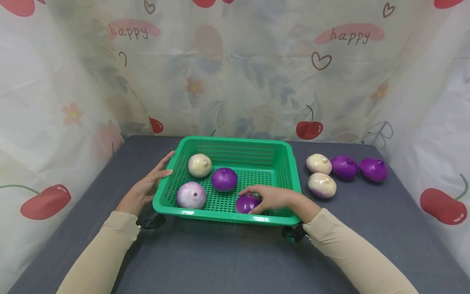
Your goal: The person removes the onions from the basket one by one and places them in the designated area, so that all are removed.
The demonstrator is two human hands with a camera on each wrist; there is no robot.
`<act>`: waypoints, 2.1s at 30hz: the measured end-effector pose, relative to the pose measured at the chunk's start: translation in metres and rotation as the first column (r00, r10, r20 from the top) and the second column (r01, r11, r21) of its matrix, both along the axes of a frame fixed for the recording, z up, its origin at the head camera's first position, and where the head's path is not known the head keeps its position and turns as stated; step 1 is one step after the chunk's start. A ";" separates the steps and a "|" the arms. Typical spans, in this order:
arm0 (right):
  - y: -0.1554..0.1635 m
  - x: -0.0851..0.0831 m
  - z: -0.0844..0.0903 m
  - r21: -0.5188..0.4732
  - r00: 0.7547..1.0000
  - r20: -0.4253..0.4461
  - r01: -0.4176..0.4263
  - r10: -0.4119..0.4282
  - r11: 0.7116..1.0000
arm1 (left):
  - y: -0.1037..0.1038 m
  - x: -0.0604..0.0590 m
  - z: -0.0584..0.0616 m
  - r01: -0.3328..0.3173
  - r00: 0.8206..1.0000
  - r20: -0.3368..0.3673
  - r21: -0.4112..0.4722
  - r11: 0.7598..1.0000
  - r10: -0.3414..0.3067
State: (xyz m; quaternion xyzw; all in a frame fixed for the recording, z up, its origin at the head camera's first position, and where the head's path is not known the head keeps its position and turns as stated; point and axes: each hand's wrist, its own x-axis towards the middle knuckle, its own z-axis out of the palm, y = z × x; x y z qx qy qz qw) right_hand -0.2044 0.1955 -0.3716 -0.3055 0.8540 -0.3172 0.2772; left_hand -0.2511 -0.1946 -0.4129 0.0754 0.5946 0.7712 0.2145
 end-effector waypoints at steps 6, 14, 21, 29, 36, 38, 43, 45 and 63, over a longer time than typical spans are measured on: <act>-0.001 0.001 0.001 0.005 1.000 -0.011 0.002 -0.002 1.000 | 0.000 0.001 0.000 0.000 1.000 -0.011 0.003 1.000 0.000; -0.002 0.002 0.006 -0.075 0.996 0.020 0.086 -0.085 0.993 | 0.001 0.003 0.002 0.001 1.000 -0.024 0.013 1.000 0.000; 0.005 0.002 0.011 -0.386 0.968 0.063 0.249 -0.244 0.888 | 0.001 0.002 0.002 0.008 1.000 -0.022 0.011 1.000 -0.008; 0.022 0.005 0.019 -0.559 0.926 0.066 0.343 -0.371 0.755 | 0.000 0.000 -0.001 0.004 1.000 -0.016 0.008 1.000 -0.004; 0.045 0.014 0.031 -0.697 0.895 0.021 0.332 -0.445 0.636 | 0.000 0.001 0.000 0.006 1.000 -0.025 0.006 1.000 -0.006; 0.053 0.017 0.033 -0.732 0.889 0.010 0.319 -0.458 0.602 | 0.000 0.001 0.000 0.006 1.000 -0.028 0.005 1.000 -0.006; 0.071 0.022 0.035 -0.806 0.886 0.048 0.306 -0.461 0.506 | -0.001 0.001 0.001 0.007 0.999 -0.032 -0.003 1.000 -0.007; 0.077 0.026 0.036 -0.825 0.886 0.084 0.319 -0.456 0.466 | -0.001 0.001 0.000 0.007 1.000 -0.030 -0.005 1.000 -0.007; 0.121 0.047 0.030 -0.857 0.839 0.157 0.378 -0.522 0.350 | 0.000 0.002 0.001 0.009 1.000 -0.014 0.020 1.000 -0.009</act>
